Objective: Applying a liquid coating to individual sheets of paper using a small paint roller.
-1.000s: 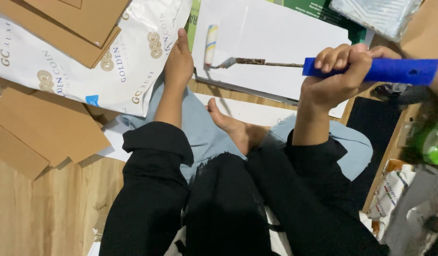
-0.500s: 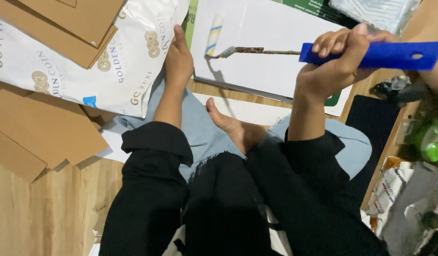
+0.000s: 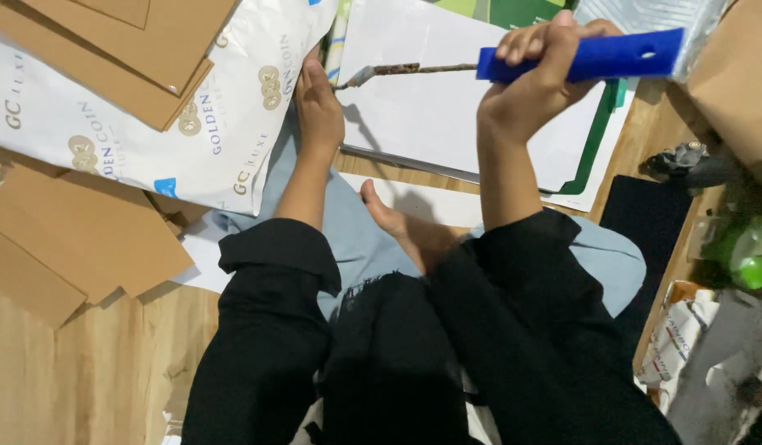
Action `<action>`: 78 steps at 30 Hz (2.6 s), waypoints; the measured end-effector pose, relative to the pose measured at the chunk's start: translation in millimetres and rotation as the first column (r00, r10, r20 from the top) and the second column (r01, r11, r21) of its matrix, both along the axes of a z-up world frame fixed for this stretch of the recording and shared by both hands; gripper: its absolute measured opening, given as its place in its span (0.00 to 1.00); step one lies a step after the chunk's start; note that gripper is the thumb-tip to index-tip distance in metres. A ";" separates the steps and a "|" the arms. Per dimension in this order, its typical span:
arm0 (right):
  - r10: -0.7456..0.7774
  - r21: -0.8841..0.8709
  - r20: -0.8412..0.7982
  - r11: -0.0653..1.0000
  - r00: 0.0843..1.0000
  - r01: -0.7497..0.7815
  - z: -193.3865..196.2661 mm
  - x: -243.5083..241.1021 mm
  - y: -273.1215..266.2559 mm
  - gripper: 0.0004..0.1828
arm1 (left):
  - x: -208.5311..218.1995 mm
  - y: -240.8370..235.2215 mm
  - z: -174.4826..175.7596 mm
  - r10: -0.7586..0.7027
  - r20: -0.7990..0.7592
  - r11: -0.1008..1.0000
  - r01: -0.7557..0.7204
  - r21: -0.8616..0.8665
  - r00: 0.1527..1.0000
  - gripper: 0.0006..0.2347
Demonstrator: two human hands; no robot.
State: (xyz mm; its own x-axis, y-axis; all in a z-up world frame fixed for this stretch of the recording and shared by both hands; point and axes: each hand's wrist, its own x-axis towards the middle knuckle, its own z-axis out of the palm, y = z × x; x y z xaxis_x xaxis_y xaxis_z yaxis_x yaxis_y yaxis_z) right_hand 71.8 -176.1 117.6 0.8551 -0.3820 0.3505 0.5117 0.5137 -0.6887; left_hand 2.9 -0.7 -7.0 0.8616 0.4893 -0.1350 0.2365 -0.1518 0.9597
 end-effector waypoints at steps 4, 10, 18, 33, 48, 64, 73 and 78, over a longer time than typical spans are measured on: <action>-0.039 0.016 -0.044 0.999 0.998 0.040 15.8 7.0 -5.6 0.11 | -1.1 0.4 5.4 0.052 -0.011 0.996 -0.053 -0.068 0.999 0.38; -0.099 0.005 0.051 0.995 0.994 0.099 -4.9 27.6 -5.1 0.10 | 7.0 -3.7 3.2 0.007 0.023 1.000 -0.007 -0.019 1.000 0.38; -0.084 -0.018 0.063 0.996 0.994 0.085 10.2 33.7 -36.7 0.07 | 6.1 -3.9 -1.2 0.046 0.090 0.998 -0.041 -0.052 0.995 0.37; -0.143 -0.230 -0.095 0.966 0.985 0.119 27.4 -24.0 -69.8 0.09 | 14.8 2.2 -8.8 0.058 0.093 0.966 -0.033 -0.256 0.994 0.38; -0.347 -0.393 -0.069 0.871 0.935 0.295 40.9 -64.8 -154.1 0.09 | 13.2 7.6 32.0 -0.059 -0.502 0.975 -0.059 -0.216 0.863 0.45; -0.362 -0.318 -0.083 0.893 0.929 0.319 32.0 -69.4 -151.6 0.11 | -3.7 -9.2 9.4 -0.255 -0.284 0.762 0.373 0.529 0.924 0.29; -0.208 -0.196 -0.193 0.966 0.959 0.170 -1.7 -71.3 -142.3 0.07 | 4.9 -4.8 -20.3 -0.158 -0.097 0.969 0.173 0.173 0.983 0.20; -0.565 -0.215 -0.236 0.824 0.791 0.524 0.2 -55.7 -284.7 0.08 | 6.8 1.7 -29.3 -0.107 -0.321 0.987 0.140 0.082 0.941 0.15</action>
State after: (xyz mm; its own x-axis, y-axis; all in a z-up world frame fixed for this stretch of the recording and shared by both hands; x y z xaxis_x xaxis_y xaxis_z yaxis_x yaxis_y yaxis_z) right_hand 16.1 -460.8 117.8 0.5867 -0.7815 0.2124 0.4563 0.1023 -0.8839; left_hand 9.6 1.0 -36.3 0.8377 0.4074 -0.3636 0.4968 -0.2921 0.8173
